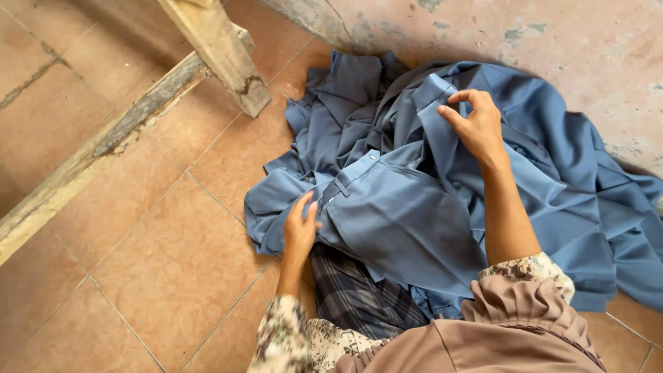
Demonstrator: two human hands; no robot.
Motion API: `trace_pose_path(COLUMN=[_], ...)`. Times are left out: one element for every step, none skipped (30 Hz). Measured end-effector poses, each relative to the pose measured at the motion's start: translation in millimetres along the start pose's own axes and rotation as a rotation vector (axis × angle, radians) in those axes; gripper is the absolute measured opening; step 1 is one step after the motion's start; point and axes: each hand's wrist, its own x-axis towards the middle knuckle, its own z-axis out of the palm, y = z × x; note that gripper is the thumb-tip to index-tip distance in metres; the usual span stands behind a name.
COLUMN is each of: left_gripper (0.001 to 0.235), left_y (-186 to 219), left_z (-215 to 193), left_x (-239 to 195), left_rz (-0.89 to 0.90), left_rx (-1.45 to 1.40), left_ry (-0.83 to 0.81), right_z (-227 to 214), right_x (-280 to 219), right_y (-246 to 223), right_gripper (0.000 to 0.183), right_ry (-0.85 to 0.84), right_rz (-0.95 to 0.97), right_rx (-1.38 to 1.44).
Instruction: The person sits on a tiled floor and folds a pair of blue trousers by hand. They smooth the fabric, fold the legs together, and then fold the garment into a neat rectangle before placing it aside.
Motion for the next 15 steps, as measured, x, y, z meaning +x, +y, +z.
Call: trace_pose_path(left_gripper=[0.033,0.037,0.041,0.041,0.047,0.053,0.053,0.043,0.033,0.033,0.027,0.021,0.021,0.023,0.025], left_y=[1.2,2.4,3.4,2.5,2.1,2.0,-7.4,-16.9,-25.7,-22.5,-21.0,-19.9,-11.2,-2.5,7.0], left_z=[12.7,25.3,37.6,43.8,50.3,56.9,59.0,61.1,64.0,59.3,52.9,46.3,33.3,20.2,6.3], left_x=[15.1,30.4,45.2,53.2,62.4,71.6,73.6,75.5,78.2,74.2,67.6,60.8,51.4,41.7,33.1], left_rz=[0.000,0.035,0.070,0.068,0.001,-0.066,-0.066,-0.050,-0.034,-0.032,0.028,0.090,0.084,0.094,0.108], left_rx=[-0.003,-0.003,-0.002,-0.004,0.091,0.186,0.183,0.250,0.315,0.309,0.159,0.008,0.005,-0.142,-0.290], left_ry=[0.007,-0.031,-0.071,-0.065,-0.151,-0.236,-0.234,-0.229,-0.221,-0.216,-0.192,-0.167,-0.158,-0.169,-0.176], right_z=[-0.6,-1.1,-1.7,3.2,7.4,11.5,15.8,20.1,23.7,31.7,41.8,52.1,60.9,69.7,79.0], right_x=[1.2,2.3,2.3,9.6,17.4,25.5,23.8,21.9,21.8,24.3,24.9,25.2,25.2,24.7,25.9], right_y=[-14.9,-29.7,-44.0,-32.6,-21.3,-9.8,-3.5,2.9,8.8,15.9,22.8,29.5,26.4,23.1,18.5], right_gripper=[0.027,0.038,0.052,0.052,0.052,0.053,0.053,0.044,0.037,0.037,0.033,0.031,0.031,0.025,0.021], right_ry=[-0.003,-0.017,-0.032,-0.036,-0.028,-0.021,-0.021,0.001,0.023,0.024,0.038,0.053,0.045,0.149,0.256], right_rz=[-0.007,0.054,0.117,0.111,0.127,0.144,0.140,-0.008,-0.162,-0.169,-0.210,-0.251,-0.260,-0.305,-0.353], right_rx=[0.000,-0.026,-0.052,-0.053,-0.117,-0.181,-0.183,-0.302,-0.421,-0.423,-0.508,-0.593,-0.591,-0.635,-0.673])
